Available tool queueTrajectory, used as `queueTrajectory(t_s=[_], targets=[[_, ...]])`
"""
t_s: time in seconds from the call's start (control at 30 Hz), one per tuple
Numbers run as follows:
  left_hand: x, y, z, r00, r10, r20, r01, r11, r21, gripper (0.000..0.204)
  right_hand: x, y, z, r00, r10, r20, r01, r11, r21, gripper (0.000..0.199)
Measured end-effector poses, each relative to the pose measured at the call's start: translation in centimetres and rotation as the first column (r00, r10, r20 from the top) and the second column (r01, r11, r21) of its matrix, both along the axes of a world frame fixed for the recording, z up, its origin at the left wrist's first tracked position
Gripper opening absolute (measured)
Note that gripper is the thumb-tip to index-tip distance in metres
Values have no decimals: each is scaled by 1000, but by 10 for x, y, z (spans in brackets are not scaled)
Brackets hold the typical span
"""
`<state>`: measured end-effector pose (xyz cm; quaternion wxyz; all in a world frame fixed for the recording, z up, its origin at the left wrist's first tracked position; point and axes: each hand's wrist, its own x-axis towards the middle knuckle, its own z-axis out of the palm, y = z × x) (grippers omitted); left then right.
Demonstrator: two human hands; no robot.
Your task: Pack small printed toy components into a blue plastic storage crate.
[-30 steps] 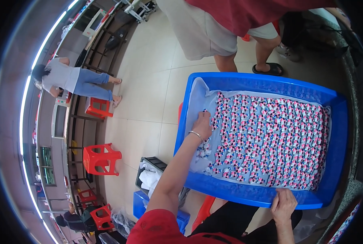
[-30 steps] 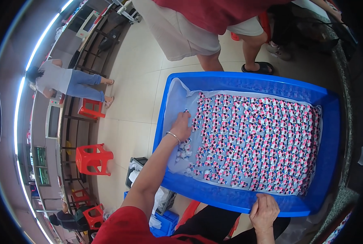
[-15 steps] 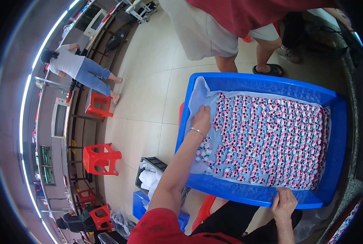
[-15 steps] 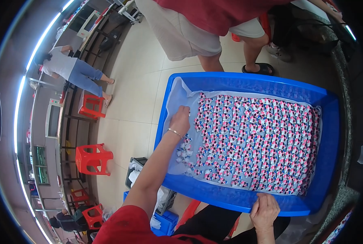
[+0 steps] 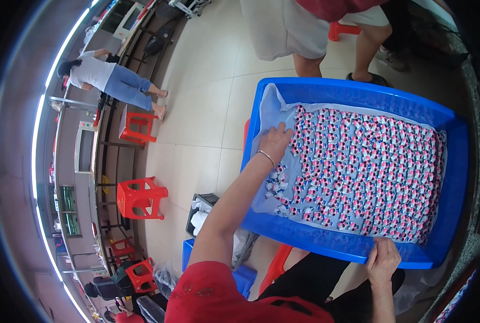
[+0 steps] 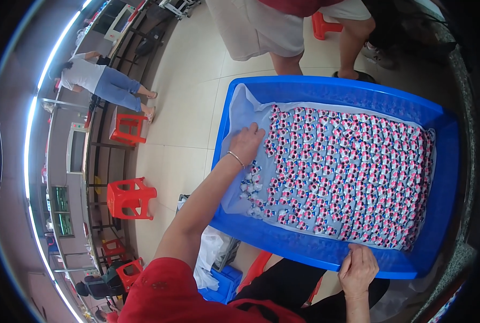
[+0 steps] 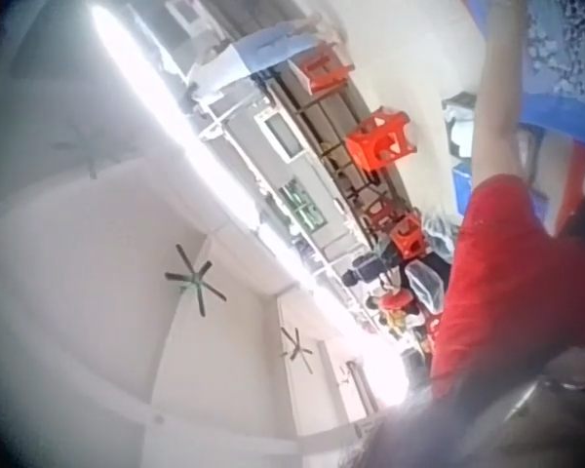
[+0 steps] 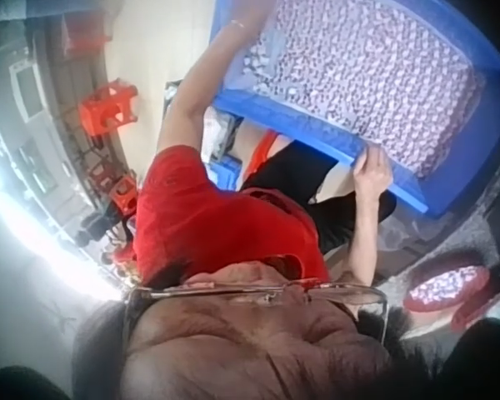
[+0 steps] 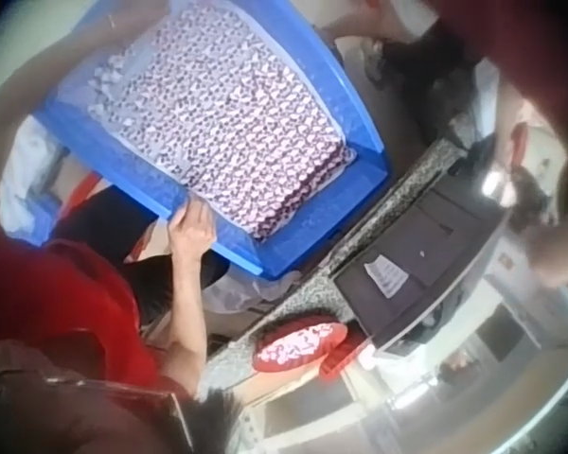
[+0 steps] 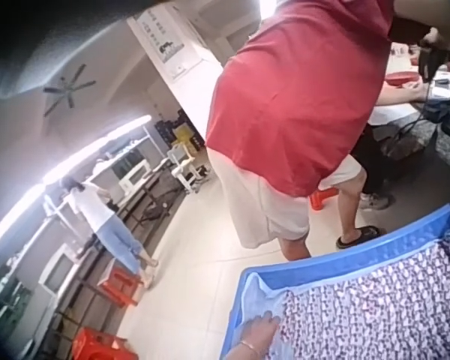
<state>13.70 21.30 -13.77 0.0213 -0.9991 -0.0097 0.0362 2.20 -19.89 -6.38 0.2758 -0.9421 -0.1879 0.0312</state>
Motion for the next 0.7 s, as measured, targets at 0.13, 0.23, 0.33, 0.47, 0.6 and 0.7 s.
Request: queueTrajectory(t_s=[0.13,0.23,0.33,0.47,0.6,0.7], targets=[[1,6,-8,999,-27,-28,28,999,27,26,0,-1,-2,1000,25,14,-25,1000,0,10],[-6,-8,6,1000,0,-24,-1,1000,-22,24,0,-3,-3,1000,25,8,-25,1000,-6,10],[-34,-5,11,978,-115,-176,122,992,30,23,-3,-4,-4,1000,-5,29,5,1000,-20,10],[-60,8,-11,931,-283,-232,322,935,150,23,-2,1,-2,999,7,37,-7,1000,0,10],[-54,2,-15,925,-293,-240,349,906,239,18,-3,-2,-3,999,25,21,-25,1000,9,9],[-51,-1,4,954,-243,-177,260,963,76,25,-1,-3,-3,1000,5,28,-5,1000,5,9]])
